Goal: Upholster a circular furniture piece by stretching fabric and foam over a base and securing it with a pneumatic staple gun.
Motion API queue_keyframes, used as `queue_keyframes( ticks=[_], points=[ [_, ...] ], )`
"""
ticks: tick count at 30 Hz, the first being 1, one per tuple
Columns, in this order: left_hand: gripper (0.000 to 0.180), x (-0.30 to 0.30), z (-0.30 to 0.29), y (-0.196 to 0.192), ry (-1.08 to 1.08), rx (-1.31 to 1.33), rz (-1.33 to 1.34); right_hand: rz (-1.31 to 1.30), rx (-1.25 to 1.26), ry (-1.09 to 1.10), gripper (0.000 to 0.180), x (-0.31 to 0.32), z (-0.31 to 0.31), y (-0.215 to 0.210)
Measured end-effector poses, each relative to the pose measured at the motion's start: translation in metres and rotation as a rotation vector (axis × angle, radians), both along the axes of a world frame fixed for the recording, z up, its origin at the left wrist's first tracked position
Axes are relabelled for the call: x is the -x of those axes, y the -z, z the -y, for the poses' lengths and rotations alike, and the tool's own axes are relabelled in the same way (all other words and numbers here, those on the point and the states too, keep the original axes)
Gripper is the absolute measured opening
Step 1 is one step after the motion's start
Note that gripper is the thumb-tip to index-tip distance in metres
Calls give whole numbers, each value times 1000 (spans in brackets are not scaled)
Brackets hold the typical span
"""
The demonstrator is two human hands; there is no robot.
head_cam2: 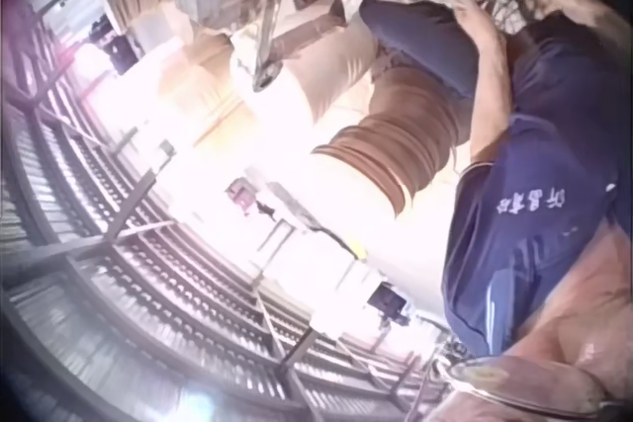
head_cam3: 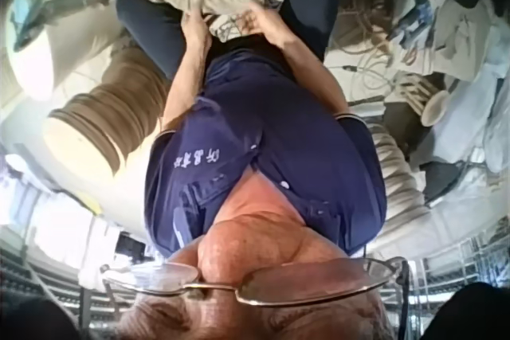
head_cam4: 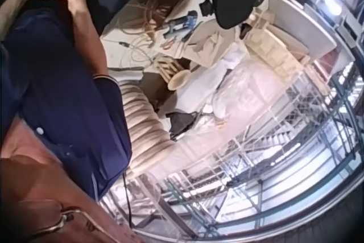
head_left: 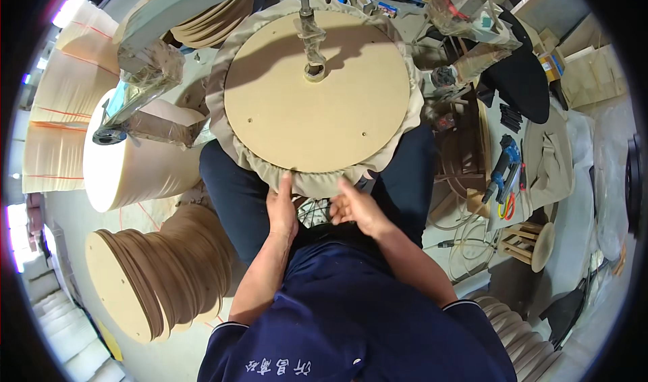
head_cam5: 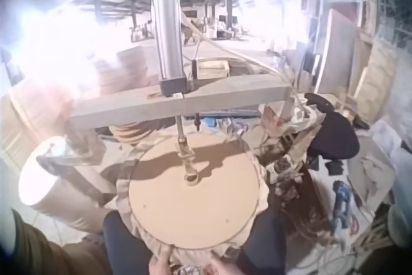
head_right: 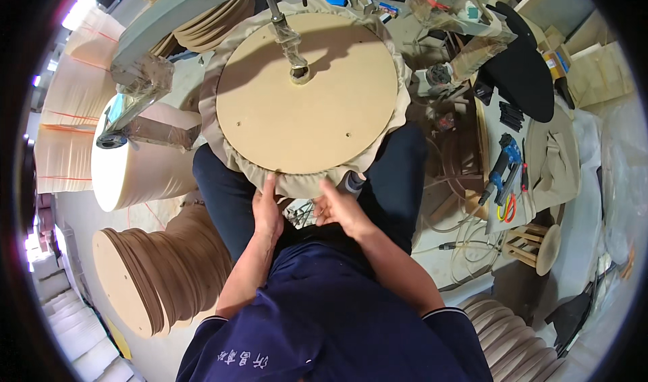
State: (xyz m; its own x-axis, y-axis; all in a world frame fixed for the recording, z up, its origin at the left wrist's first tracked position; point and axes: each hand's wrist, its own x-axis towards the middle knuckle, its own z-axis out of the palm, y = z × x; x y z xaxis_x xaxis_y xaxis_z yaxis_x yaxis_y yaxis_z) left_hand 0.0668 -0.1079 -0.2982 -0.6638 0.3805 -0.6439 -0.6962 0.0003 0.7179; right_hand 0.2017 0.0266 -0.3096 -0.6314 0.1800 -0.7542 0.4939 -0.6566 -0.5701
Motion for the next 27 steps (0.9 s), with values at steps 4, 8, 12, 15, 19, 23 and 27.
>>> queue_keyframes(
  ticks=[4,8,12,15,19,23,27],
  points=[
    [65,-6,-15,13,117,-56,129,6,36,277,60,19,-35,-12],
    [51,-8,-21,11,183,55,108,-84,-79,343,42,15,-22,11],
    [44,-14,-19,8,60,-7,25,-118,-126,378,42,16,-10,3],
    [35,-12,-13,6,-62,-51,6,-146,-152,255,47,13,4,-3],
    [33,-3,6,8,27,10,-82,-207,-97,211,46,5,16,-11],
    [30,7,8,13,-45,82,-49,-154,27,77,45,2,7,0],
    [54,11,-6,-10,-60,-21,13,-32,71,-49,55,0,-9,4]
  ],
)
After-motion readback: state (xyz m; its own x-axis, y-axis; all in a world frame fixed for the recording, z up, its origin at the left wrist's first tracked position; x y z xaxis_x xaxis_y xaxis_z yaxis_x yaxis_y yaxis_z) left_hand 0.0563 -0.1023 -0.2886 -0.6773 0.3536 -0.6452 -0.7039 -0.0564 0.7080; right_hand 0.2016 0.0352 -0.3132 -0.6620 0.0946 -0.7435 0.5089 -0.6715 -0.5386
